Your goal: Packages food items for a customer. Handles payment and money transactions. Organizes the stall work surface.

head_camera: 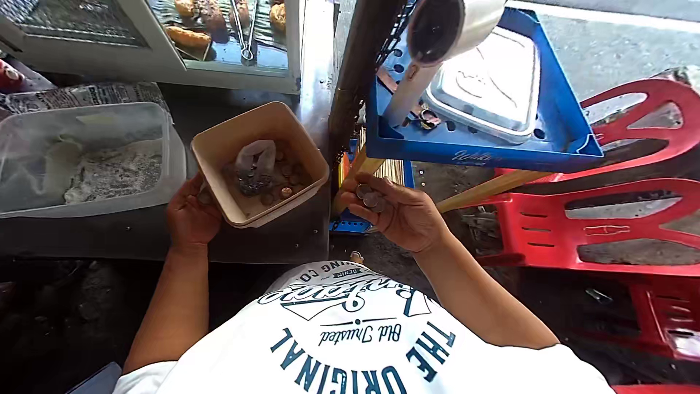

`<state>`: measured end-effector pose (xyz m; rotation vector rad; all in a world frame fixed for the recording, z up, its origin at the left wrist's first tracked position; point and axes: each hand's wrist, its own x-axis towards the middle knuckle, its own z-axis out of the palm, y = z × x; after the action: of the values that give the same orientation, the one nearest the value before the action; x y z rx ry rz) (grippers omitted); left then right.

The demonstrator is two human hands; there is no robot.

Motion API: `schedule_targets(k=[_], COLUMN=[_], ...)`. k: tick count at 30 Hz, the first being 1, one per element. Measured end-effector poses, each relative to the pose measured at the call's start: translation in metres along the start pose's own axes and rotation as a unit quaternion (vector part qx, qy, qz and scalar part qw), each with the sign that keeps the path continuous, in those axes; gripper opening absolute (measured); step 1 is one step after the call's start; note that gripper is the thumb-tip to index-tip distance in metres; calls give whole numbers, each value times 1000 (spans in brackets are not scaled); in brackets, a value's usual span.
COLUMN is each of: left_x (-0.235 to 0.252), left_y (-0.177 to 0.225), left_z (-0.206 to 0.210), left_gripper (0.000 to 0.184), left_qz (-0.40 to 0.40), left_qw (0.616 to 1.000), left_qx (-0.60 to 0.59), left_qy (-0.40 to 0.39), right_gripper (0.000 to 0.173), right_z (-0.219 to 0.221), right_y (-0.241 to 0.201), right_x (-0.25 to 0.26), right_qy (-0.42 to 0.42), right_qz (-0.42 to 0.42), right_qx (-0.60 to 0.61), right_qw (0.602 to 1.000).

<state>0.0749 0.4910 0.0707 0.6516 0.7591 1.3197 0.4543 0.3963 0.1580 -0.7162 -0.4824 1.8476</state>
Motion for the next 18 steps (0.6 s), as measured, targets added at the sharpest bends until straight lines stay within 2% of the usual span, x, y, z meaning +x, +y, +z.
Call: schedule_targets(k=[2,3,5,6,8,10,12,15,17,18], left_x=[-6,-11,-26,-34,-51,-57,-48,-26,-17,-16], left_y=[-3,-4,-5,-4,-1,2,3,-5,-15,-20], left_z=[3,8,25,34,61,98,137,179,187,188], left_gripper=[49,49,37,33,30,28,28,36,41,42], left_qz=[46,79,167,222,331,378,341,158,67,59], left_qw=[998,994,958,934,896,875,867,837,780,741], left_qx=[25,47,93,117,178,245,336,515,618,666], left_qy=[17,58,213,253,238,176,135,98,75,70], right_gripper=[39,36,39,37,32,28,30,36,45,50], right_z=[-21,-35,-68,-84,-115,-145,-174,-218,-234,-239], right_y=[-15,-22,-36,-44,-61,-80,-109,-161,-193,-208], right_x=[-15,-24,-50,-64,-95,-125,-147,-161,-158,-156], right_qy=[1,4,18,27,56,89,113,122,130,139], right_qz=[15,24,47,52,38,-6,-76,-197,-278,-315], right_qx=[-33,-58,-80,-83,-89,-96,-118,-126,-82,-65], right_qw=[999,998,996,995,994,991,984,965,948,937])
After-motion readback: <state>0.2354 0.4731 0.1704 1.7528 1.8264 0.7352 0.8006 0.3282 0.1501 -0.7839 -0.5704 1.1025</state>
